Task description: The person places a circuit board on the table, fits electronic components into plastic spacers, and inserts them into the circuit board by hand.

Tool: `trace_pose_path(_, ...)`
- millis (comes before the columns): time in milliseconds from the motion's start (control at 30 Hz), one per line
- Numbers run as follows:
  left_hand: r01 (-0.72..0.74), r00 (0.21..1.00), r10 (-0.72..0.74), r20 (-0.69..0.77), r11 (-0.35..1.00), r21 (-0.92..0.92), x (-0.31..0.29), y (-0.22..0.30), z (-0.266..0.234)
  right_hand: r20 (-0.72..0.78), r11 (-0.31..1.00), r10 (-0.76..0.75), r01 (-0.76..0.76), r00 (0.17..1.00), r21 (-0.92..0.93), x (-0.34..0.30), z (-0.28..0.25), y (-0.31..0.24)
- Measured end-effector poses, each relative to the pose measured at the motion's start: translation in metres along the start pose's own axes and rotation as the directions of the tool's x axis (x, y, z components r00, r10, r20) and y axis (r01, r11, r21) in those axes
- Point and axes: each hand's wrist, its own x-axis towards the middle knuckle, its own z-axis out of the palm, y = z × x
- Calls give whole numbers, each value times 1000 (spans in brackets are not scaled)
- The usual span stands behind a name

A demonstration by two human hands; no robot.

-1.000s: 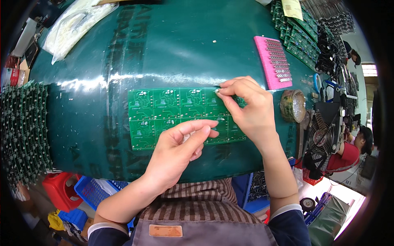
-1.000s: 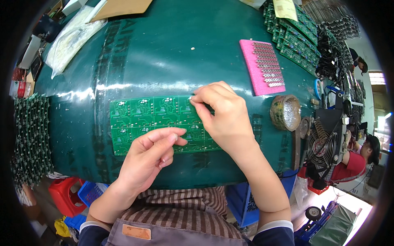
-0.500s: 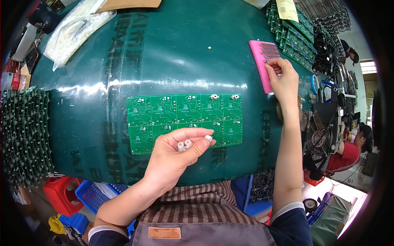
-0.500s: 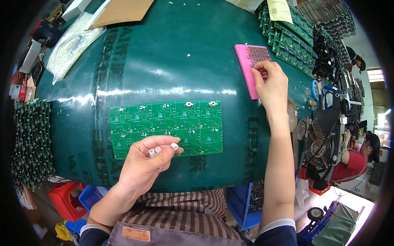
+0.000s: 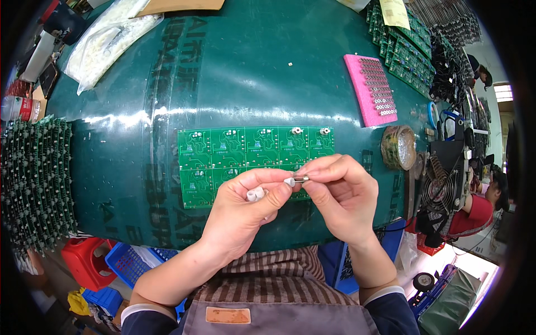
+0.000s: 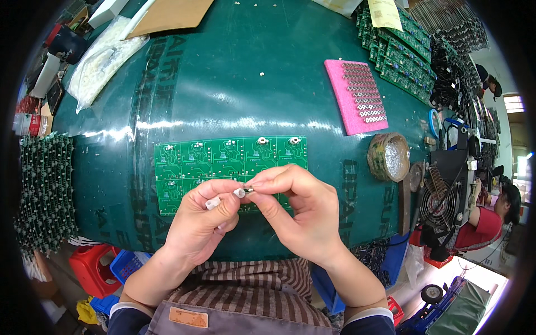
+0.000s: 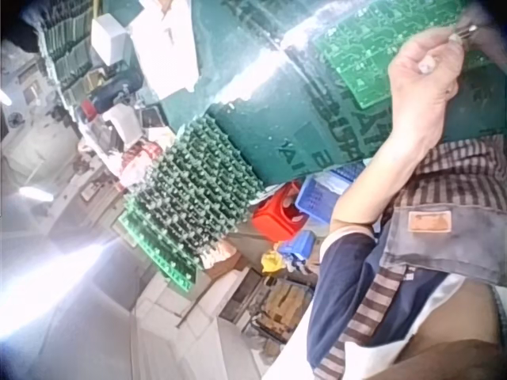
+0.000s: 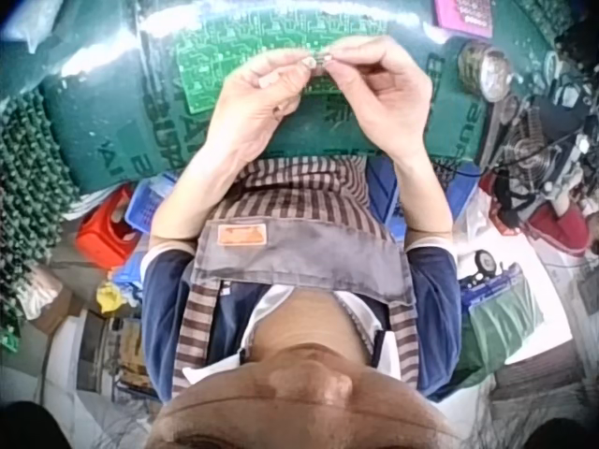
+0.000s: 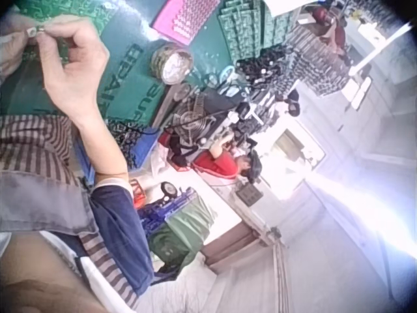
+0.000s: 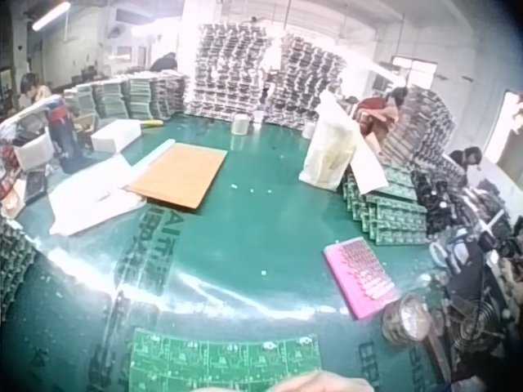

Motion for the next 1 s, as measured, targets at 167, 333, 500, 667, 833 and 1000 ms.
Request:
trace_pose_path(167, 15, 1000, -15, -17, 1000, -1, -3, -1, 0, -4, 998, -21, 20, 1000, -58, -3, 0, 5)
trace_pose_path(333, 15, 998, -15, -63, 1000, 5, -5, 0, -1, -13, 977, -53, 49, 998, -208, -3, 1, 3)
trace_pose_path(500, 10, 998, -6, -56, 998, 67, -7, 1, -3, 45, 940, -132, 139, 990, -311, -1, 2, 0)
trace_pose_path(667, 30, 997, -28, -67, 999, 36, -9, 5, -4, 89, 981, 14, 4, 996, -195, 5, 0, -1)
trace_pose_path(833, -22, 994, 39, -101, 987, 161, -9, 3, -4, 57, 839, -146, 154, 988, -522, 41, 2, 13)
trace_pose_path(1000, -28, 996, 30, -78, 999, 22, -9, -1, -10, 140, 737, -19, 109, 990, -667, 72, 9, 11)
